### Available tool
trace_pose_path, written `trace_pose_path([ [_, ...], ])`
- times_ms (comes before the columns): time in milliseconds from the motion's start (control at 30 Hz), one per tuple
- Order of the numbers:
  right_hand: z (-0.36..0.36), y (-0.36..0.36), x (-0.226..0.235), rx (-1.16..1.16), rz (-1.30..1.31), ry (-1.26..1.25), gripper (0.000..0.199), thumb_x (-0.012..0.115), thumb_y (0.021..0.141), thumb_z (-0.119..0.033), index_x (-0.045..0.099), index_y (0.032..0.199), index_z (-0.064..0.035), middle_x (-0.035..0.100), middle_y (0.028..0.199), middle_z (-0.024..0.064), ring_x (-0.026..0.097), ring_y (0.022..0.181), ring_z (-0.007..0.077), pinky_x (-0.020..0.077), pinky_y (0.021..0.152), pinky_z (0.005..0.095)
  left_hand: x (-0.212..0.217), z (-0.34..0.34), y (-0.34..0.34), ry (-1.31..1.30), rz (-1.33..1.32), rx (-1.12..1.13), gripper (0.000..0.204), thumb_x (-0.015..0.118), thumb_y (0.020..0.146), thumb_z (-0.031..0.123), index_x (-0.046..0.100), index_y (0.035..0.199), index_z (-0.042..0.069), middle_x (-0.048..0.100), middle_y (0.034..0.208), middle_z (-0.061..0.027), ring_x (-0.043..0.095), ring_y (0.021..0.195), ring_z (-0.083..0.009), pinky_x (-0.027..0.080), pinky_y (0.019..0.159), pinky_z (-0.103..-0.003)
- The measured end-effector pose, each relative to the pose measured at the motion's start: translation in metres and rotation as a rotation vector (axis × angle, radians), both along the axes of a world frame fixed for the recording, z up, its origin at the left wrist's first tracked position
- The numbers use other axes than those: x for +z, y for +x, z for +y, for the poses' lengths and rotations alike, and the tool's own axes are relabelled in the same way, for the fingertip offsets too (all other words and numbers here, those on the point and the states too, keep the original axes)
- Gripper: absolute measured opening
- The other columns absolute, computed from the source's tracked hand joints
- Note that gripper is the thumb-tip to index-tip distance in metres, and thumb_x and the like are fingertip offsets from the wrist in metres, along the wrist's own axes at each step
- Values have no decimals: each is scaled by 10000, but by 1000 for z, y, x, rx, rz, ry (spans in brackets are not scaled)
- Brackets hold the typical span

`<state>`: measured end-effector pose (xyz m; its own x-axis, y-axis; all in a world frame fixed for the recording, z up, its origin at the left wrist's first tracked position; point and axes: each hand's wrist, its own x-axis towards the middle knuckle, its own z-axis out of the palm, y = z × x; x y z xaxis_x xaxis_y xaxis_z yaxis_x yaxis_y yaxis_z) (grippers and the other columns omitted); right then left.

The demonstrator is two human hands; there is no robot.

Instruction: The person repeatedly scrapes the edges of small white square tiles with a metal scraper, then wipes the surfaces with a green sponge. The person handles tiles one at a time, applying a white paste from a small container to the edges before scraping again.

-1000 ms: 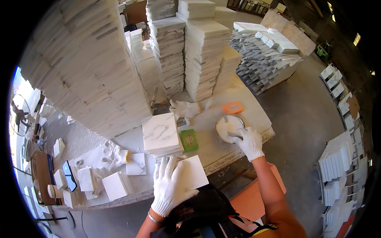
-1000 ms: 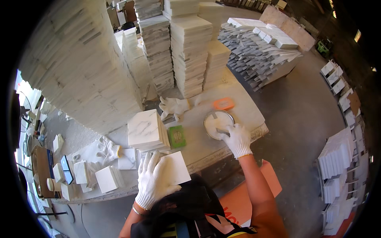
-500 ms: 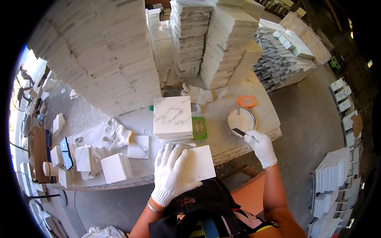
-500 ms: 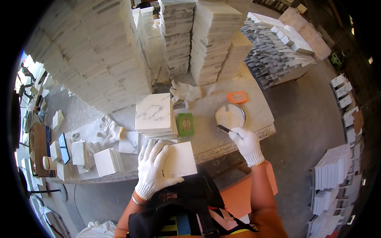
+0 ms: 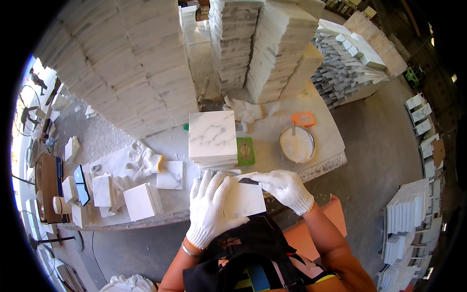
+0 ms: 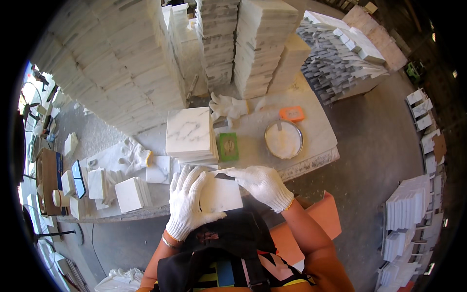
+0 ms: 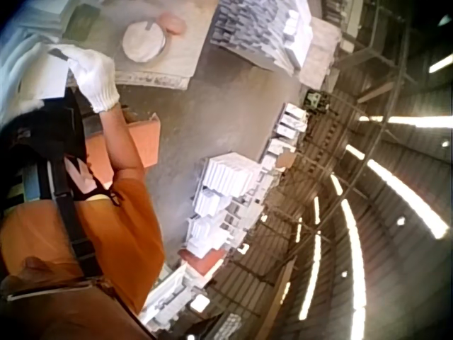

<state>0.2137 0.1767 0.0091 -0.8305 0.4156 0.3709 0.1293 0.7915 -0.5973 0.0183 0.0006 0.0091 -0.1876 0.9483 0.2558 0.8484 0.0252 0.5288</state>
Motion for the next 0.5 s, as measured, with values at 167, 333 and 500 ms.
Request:
trace_pose_path([
  [167, -26, 21, 5, -58, -101, -60, 291, 724, 910, -136, 773, 1196, -124, 708, 821, 104, 674, 727, 300, 543, 658, 397, -1, -1, -2, 1, -27, -15, 1051, 939, 508, 556, 587, 1359, 49, 584, 1429, -189, 471, 1389, -478, 327, 1161, -602],
  [333, -33, 28, 9, -60, -126, -92, 286, 724, 914, -126, 773, 1195, -129, 724, 868, 102, 693, 767, 287, 561, 692, 385, -2, -1, -3, 1, -23, -11, 992, 949, 475, 461, 600, 1325, 87, 560, 1430, -112, 463, 1379, -410, 335, 1137, -575],
  [500, -8, 0, -1, -84, 77, -39, 260, 697, 934, -106, 763, 1185, -93, 771, 1022, 91, 730, 876, 272, 589, 766, 373, 4, 4, -4, -8, -36, -38, 973, 948, 482, 440, 599, 1321, 89, 567, 1403, -98, 471, 1354, -398, 349, 1113, -567],
])
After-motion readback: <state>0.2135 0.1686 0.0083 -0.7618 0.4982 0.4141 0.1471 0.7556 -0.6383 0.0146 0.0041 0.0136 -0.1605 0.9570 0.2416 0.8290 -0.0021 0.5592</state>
